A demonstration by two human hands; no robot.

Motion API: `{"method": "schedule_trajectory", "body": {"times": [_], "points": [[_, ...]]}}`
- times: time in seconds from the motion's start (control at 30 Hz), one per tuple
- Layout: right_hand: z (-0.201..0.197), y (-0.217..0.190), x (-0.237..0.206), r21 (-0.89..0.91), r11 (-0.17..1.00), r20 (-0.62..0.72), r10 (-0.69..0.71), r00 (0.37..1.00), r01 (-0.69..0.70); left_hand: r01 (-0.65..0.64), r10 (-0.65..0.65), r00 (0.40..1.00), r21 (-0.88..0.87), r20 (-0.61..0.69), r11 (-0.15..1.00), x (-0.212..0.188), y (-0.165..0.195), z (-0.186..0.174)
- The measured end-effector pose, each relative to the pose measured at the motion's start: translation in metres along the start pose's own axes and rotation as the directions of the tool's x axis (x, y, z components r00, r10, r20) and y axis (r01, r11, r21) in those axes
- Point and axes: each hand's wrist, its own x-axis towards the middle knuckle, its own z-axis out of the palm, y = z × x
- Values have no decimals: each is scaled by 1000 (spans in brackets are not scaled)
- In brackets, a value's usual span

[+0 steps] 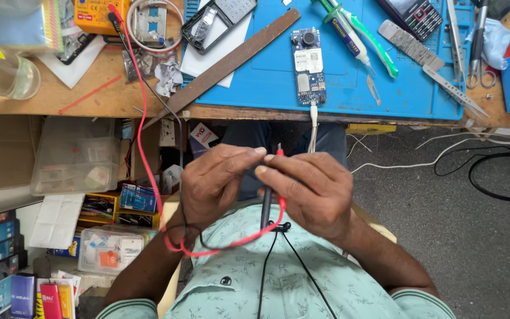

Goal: The person works on a small electronic device at a cluttered bench. They use a hot air gun, then clean the device with a toothbrush, connect a USB cable, and test it with a multimeter. Finally, they apply a liquid from a syringe-like tool to the device.

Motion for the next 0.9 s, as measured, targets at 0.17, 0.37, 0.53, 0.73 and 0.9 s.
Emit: {"method": "schedule_trajectory", "body": {"times": [0.17, 0.37, 0.53, 0.73, 0.9], "points": [[0, 6, -8, -7, 996, -37, 88, 995, -88, -17, 20, 999, -103, 34, 995, 6, 6, 16], [3, 9, -19, 161, 957, 97, 229, 969, -242, -108, 102, 994, -138, -51, 984, 0, -2, 21], [6, 10, -27, 52, 989, 15, 140, 990, -140, -137, 124, 988, -169, -87, 976, -5, -10, 16], [1, 55, -41, -47, 989, -387, 109, 916, -137, -186, 136, 951, -164, -277, 969, 12, -40, 26], [9, 79, -59, 195, 929, -395, 367, 842, -313, -17, 25, 999, -269, 29, 963, 5, -49, 65]]}}
